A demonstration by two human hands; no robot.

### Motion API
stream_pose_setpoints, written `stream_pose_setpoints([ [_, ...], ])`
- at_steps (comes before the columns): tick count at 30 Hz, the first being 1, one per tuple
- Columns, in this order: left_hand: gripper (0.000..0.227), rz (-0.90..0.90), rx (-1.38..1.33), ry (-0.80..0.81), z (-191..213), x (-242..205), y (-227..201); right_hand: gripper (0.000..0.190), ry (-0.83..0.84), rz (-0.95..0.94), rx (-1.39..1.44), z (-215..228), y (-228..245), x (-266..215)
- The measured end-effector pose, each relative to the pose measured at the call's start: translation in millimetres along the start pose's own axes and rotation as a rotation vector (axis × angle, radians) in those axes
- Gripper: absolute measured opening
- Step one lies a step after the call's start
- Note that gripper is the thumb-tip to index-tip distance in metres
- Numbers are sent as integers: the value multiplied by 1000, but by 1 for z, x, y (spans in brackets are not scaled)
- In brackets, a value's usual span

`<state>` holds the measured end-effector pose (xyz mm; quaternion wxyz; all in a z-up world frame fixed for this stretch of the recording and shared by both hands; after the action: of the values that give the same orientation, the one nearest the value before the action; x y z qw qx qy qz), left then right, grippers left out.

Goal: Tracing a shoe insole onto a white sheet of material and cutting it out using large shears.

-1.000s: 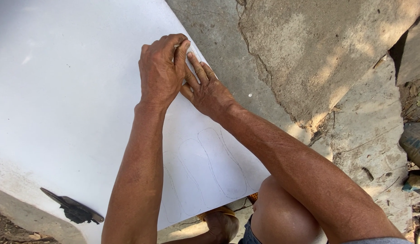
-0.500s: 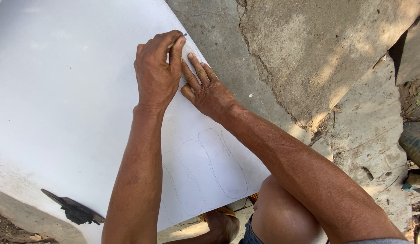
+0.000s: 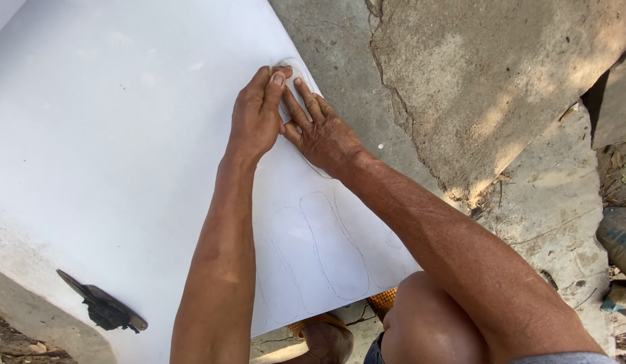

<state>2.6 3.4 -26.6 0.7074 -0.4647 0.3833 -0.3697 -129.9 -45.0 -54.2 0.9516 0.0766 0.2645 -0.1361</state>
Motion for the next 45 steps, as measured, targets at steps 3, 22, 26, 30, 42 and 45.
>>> stream_pose_setpoints([
  [3, 38, 4, 200, 39, -5, -2, 6, 44, -58, -1, -26, -13, -6, 2],
  [22, 33, 159, 409, 137, -5, 2, -5, 48, -91, -138, -32, 7, 16, 8],
  [26, 33, 143, 377, 117, -4, 6, 0, 52, -65, -187, -10, 7, 21, 14],
  [30, 35, 145, 347, 92, -3, 9, 5, 55, -47, -226, 43, 9, 22, 16],
  [42, 41, -205, 358, -551, 23, 9, -41, 34, -32, -260, -19, 28, 15, 14],
  [45, 30, -221, 229, -495, 19, 12, -46, 35, -25, -260, -33, 25, 17, 19],
])
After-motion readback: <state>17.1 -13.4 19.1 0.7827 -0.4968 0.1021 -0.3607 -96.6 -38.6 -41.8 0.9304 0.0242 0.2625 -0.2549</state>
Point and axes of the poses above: each hand's wrist, its own x-axis towards the middle knuckle, its own z-axis out of the back of the hand, y = z × x, the point moved 2 cm from there along x, towards the middle knuckle, and after that the axes turned 12 degrees about -z, right-handed, at the moved point
